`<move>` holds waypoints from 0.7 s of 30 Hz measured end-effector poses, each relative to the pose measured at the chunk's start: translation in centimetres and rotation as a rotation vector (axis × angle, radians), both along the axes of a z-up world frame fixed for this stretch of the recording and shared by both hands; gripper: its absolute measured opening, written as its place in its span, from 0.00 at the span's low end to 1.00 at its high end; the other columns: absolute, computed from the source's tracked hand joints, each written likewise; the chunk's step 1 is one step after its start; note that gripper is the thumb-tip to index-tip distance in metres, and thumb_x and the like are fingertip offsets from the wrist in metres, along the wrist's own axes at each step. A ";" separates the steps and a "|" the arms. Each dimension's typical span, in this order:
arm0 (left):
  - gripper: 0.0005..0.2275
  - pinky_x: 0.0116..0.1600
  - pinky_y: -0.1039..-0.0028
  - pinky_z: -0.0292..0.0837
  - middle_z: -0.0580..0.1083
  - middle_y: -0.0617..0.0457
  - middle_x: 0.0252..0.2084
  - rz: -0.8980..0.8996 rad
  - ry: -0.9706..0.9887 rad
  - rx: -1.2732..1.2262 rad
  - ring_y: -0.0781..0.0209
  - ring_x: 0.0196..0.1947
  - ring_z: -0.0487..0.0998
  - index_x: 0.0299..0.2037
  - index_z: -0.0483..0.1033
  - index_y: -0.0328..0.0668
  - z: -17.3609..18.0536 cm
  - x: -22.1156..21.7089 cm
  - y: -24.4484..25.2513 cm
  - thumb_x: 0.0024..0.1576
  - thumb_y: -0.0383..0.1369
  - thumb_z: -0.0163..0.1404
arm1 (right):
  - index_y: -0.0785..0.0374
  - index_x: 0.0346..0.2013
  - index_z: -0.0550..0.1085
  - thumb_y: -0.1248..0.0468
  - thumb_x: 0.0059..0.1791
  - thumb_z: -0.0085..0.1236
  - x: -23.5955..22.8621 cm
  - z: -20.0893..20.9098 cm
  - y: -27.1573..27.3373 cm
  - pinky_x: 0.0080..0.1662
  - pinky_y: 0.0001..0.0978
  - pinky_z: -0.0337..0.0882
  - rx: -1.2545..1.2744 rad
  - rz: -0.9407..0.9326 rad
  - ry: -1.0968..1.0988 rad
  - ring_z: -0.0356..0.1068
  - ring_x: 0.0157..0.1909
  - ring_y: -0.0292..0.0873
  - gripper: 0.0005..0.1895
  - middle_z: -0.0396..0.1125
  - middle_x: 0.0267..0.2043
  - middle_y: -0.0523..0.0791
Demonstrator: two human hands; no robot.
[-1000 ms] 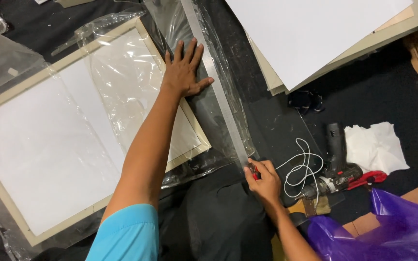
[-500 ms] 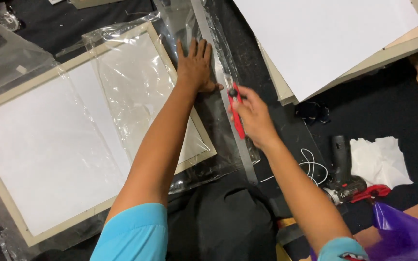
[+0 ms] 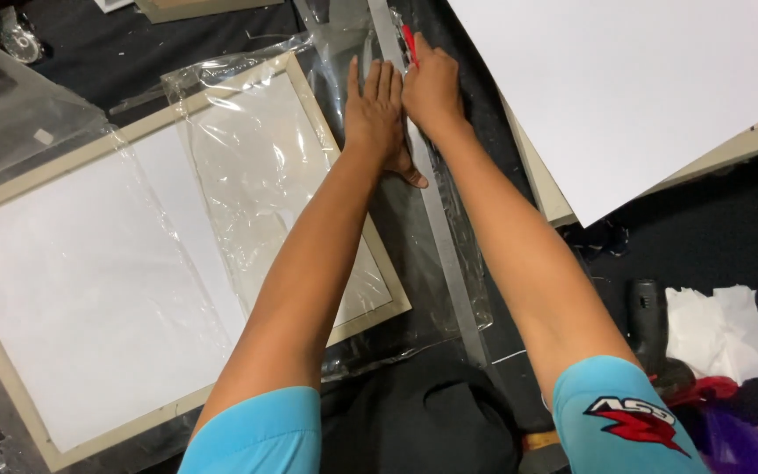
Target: Wrapping a white board in protective plastic film and trimming the edges using a utility knife and a metal ruler.
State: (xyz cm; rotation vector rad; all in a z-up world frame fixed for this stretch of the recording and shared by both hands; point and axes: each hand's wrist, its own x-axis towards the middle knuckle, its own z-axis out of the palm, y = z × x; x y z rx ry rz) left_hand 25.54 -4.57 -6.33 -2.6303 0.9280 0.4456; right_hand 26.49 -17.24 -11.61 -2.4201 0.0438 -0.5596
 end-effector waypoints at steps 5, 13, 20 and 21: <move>0.79 0.72 0.38 0.19 0.46 0.38 0.79 -0.018 -0.022 0.027 0.42 0.78 0.39 0.76 0.41 0.30 0.4 -0.1 0.2 0.20 0.88 0.50 | 0.74 0.59 0.72 0.73 0.46 0.51 1.3 -1.2 0.1 0.39 0.43 0.75 -0.012 -0.032 0.085 0.73 0.32 0.58 0.25 0.72 0.37 0.61; 0.75 0.72 0.39 0.18 0.46 0.37 0.79 -0.028 -0.040 0.019 0.43 0.79 0.38 0.76 0.41 0.30 -0.3 0.3 0.2 0.26 0.86 0.48 | 0.73 0.60 0.71 0.72 0.47 0.51 1.0 1.0 -0.1 0.40 0.44 0.76 -0.016 -0.016 0.225 0.76 0.36 0.57 0.26 0.73 0.41 0.61; 0.79 0.72 0.41 0.18 0.45 0.38 0.79 -0.034 -0.015 0.024 0.44 0.79 0.38 0.76 0.40 0.31 -0.4 0.1 0.3 0.21 0.89 0.48 | 0.77 0.61 0.69 0.73 0.47 0.47 0.1 0.5 0.0 0.39 0.49 0.74 -0.086 0.044 0.209 0.74 0.35 0.63 0.26 0.75 0.39 0.61; 0.78 0.72 0.41 0.18 0.46 0.39 0.79 -0.036 -0.036 0.022 0.44 0.79 0.39 0.76 0.41 0.32 -0.7 0.1 0.3 0.22 0.89 0.47 | 0.79 0.61 0.68 0.73 0.47 0.46 -0.1 0.6 0.0 0.39 0.50 0.74 -0.107 0.054 0.203 0.74 0.34 0.64 0.26 0.75 0.39 0.61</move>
